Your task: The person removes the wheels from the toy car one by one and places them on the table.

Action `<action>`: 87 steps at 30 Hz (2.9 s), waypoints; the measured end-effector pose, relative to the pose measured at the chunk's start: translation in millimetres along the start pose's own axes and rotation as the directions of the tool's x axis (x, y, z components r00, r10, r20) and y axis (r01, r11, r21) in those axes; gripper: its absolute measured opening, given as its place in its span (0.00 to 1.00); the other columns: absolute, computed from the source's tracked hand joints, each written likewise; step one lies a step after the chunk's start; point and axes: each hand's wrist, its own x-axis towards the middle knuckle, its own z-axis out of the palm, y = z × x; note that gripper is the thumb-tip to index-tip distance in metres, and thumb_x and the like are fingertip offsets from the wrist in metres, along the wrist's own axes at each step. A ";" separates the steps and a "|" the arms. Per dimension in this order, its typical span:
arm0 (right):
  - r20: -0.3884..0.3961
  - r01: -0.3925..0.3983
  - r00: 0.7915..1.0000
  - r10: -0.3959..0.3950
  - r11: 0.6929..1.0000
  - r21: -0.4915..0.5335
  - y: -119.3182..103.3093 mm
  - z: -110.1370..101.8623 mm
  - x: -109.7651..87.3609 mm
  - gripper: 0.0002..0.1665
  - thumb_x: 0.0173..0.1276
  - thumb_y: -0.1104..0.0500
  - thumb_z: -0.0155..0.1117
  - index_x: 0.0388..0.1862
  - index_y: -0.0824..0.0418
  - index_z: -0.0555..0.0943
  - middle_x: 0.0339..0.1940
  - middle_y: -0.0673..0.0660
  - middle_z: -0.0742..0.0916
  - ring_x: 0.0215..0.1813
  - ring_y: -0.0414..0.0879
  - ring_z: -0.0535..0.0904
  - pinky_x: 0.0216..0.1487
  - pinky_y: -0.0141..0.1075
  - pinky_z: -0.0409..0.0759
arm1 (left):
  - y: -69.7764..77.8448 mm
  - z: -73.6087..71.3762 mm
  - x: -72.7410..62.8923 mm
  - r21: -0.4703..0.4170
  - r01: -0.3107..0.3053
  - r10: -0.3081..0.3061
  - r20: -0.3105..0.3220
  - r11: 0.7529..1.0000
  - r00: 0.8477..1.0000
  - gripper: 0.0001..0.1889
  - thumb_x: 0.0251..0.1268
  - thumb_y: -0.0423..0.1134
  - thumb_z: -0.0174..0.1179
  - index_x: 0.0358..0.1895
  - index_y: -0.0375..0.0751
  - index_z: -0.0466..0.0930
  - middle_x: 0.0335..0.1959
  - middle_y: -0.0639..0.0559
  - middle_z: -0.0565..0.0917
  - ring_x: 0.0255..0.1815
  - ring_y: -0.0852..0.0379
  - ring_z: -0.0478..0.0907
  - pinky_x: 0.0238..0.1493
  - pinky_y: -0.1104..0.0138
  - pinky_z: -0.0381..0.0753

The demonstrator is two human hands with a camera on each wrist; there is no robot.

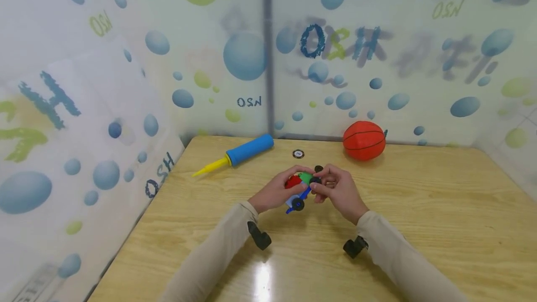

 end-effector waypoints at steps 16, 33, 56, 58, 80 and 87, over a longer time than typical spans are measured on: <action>0.105 0.229 0.971 -0.213 0.959 -0.170 11.6 -8.7 4.7 0.06 0.67 0.70 0.66 0.40 0.69 0.78 0.38 0.72 0.87 0.27 0.44 0.89 0.32 0.38 0.88 | -1.9 8.6 0.1 0.061 0.072 -0.066 -0.087 0.996 0.994 0.19 0.78 0.44 0.53 0.67 0.65 0.72 0.55 0.49 0.80 0.45 0.55 0.77 0.44 0.65 0.77; 0.121 0.056 0.993 -0.012 0.929 -0.366 15.5 -75.2 13.8 0.21 0.66 0.64 0.70 0.56 0.67 0.79 0.36 0.68 0.86 0.31 0.54 0.86 0.29 0.39 0.84 | 8.0 -6.9 -6.3 0.055 0.109 -0.104 -0.086 0.993 0.991 0.20 0.78 0.45 0.53 0.68 0.68 0.70 0.51 0.44 0.83 0.44 0.55 0.81 0.44 0.64 0.79; 0.088 -0.033 0.985 0.149 0.661 -0.750 41.8 -99.6 64.7 0.15 0.64 0.62 0.69 0.48 0.65 0.80 0.30 0.56 0.83 0.32 0.46 0.76 0.35 0.34 0.72 | 12.1 -5.8 -9.3 0.038 0.104 -0.101 -0.069 0.994 0.992 0.21 0.79 0.45 0.52 0.70 0.66 0.68 0.54 0.42 0.80 0.44 0.54 0.80 0.41 0.63 0.79; 0.086 -0.031 0.985 0.148 0.650 -0.759 40.4 -98.6 65.9 0.15 0.65 0.62 0.69 0.49 0.65 0.80 0.30 0.57 0.84 0.32 0.46 0.76 0.35 0.34 0.73 | 12.1 -6.7 -8.5 0.032 0.107 -0.105 -0.069 0.994 0.992 0.21 0.79 0.45 0.52 0.69 0.69 0.69 0.54 0.43 0.80 0.45 0.54 0.81 0.42 0.64 0.80; 0.085 -0.049 0.980 0.179 0.631 -0.774 34.9 -98.1 71.2 0.23 0.63 0.59 0.72 0.55 0.66 0.79 0.33 0.58 0.86 0.34 0.46 0.79 0.38 0.34 0.75 | 9.0 -6.4 -1.9 0.024 0.113 -0.111 -0.075 0.993 0.991 0.21 0.79 0.45 0.52 0.69 0.71 0.68 0.55 0.43 0.79 0.47 0.54 0.80 0.42 0.66 0.79; 0.124 0.008 0.985 0.117 0.696 -0.718 15.4 -91.6 58.0 0.23 0.68 0.58 0.68 0.57 0.68 0.78 0.33 0.59 0.85 0.29 0.46 0.79 0.33 0.35 0.77 | 5.6 -6.1 0.5 -0.052 0.107 -0.113 -0.114 0.993 0.987 0.22 0.80 0.46 0.50 0.72 0.65 0.65 0.56 0.39 0.81 0.46 0.54 0.84 0.44 0.64 0.84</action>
